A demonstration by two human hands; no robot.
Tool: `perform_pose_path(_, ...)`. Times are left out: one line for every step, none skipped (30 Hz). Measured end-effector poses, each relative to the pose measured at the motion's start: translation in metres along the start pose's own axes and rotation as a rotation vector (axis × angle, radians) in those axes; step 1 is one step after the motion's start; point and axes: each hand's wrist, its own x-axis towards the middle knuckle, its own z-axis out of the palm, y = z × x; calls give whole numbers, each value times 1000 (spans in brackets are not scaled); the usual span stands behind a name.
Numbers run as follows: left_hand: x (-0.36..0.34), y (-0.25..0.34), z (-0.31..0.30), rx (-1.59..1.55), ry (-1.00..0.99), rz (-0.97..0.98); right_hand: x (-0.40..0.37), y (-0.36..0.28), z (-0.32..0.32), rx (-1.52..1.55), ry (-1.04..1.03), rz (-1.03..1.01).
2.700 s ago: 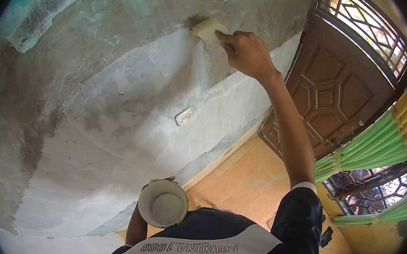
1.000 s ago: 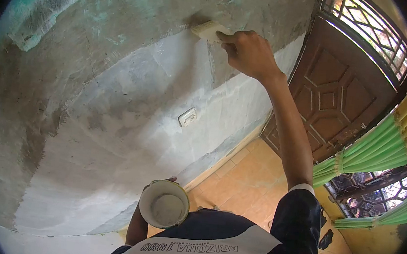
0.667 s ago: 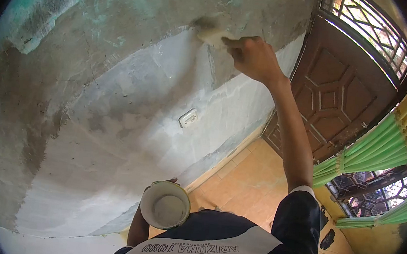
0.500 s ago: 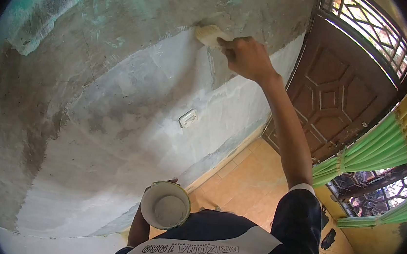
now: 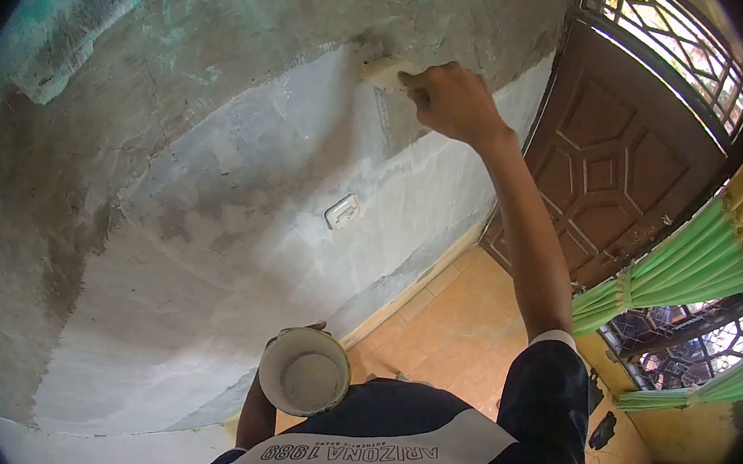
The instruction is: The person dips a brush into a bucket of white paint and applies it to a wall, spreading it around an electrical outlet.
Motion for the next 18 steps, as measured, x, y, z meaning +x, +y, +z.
perform_pose_path(-1, 0, -1, -52, -27, 5, -1, 1, -1, 3, 0, 0)
perform_pose_path(-1, 0, -2, -51, -26, 7, -2, 5, -3, 66, 93, -22)
perform_pose_path(-1, -1, -2, 30, 4, 25, -2, 6, -4, 129, 186, -45)
perform_pose_path(-1, -2, -2, 109, 33, 42, -1, 5, -3, 128, 187, -47)
perform_pose_path(0, -5, -4, 107, 33, 43, 0, 3, 0, 78, 175, -41)
perform_pose_path(1, -7, -7, 84, 21, 45, 0, 2, 3, 28, 164, -33)
perform_pose_path(1, -7, -9, 63, 9, 47, -2, 3, 8, 28, 165, -32)
perform_pose_path(1, -6, -9, 65, 8, 46, -3, 3, 14, 28, 124, -24)
perform_pose_path(1, -6, -8, 51, 4, 41, -4, 4, 18, 28, 82, -18)
perform_pose_path(1, -5, -6, 36, 0, 37, -4, 9, 18, 31, 47, 29)
perform_pose_path(0, -2, -1, 34, 0, 39, -5, 9, 12, 31, 47, 27)
perform_pose_path(-3, 2, 5, 87, 10, 37, -6, 8, 5, 46, 77, 36)
perform_pose_path(-5, 5, 8, 142, 18, 36, -6, 7, 1, 60, 110, 46)
perform_pose_path(-4, 6, 7, 143, 16, 37, -5, 7, 2, 59, 112, 47)
perform_pose_path(-2, 4, 5, 85, 10, 29, -4, 8, 5, 47, 153, 27)
perform_pose_path(-2, 2, 5, 26, 4, 19, -4, 8, 8, 35, 192, 7)
perform_pose_path(-1, 3, 6, 25, 3, 17, -4, 5, 12, 34, 190, 8)
perform_pose_path(0, 5, 7, 4, -2, -8, -5, 2, 17, 29, 125, 17)
